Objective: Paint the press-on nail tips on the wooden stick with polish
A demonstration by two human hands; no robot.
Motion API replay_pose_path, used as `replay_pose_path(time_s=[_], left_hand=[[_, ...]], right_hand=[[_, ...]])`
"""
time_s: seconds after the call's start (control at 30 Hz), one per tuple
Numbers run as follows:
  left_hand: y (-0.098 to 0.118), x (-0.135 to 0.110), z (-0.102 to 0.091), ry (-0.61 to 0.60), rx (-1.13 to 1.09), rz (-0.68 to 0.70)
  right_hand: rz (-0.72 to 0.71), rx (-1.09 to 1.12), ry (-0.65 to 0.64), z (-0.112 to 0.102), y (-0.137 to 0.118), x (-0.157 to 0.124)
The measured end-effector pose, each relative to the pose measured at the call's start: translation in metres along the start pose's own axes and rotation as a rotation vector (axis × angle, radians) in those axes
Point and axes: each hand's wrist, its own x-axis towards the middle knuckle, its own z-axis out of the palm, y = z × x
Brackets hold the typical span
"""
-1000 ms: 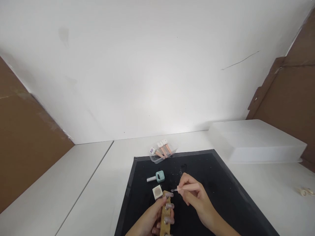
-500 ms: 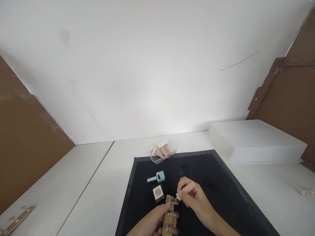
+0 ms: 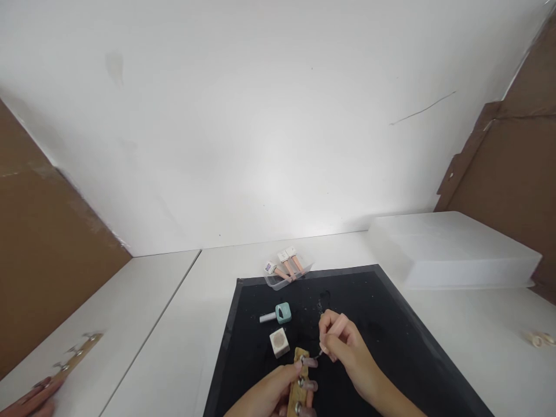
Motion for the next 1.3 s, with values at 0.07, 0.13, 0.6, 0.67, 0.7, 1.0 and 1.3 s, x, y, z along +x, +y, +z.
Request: replay_pose_path(time_s=[0.07,0.13,0.6,0.67,0.7,1.0,1.3], left_hand=[[0.000,0.000,0.000,0.003,-0.017,0.006],[-0.001,0.002,0.000,-0.006,-0.026,0.023],[-0.024,0.026,-0.020,-0.127,-0.014,0.335],[-0.024,0.030,-0.022,-0.172,-0.073,0.401],[-0.024,0.031,-0.022,-0.196,-0.101,0.429],[-0.021,0.005,-0.016,-0.247,-0.159,0.700],[-0.046,0.024,0.001,-0.456,-0.110,0.561]], right_hand=[[0.011,0.003,0.023,-0.001,0.002,0.001],[0.010,-0.002,0.058,-0.001,0.004,0.002],[-0.114,-0.182,0.253,-0.012,0.007,0.011],[-0.139,-0.182,0.283,-0.017,0.003,0.012],[-0.148,-0.175,0.304,-0.020,0.002,0.012],[-0.056,-0.162,0.008,-0.035,-0.023,-0.003],[0.040,-0.308,-0.050,-0.056,-0.024,-0.103]])
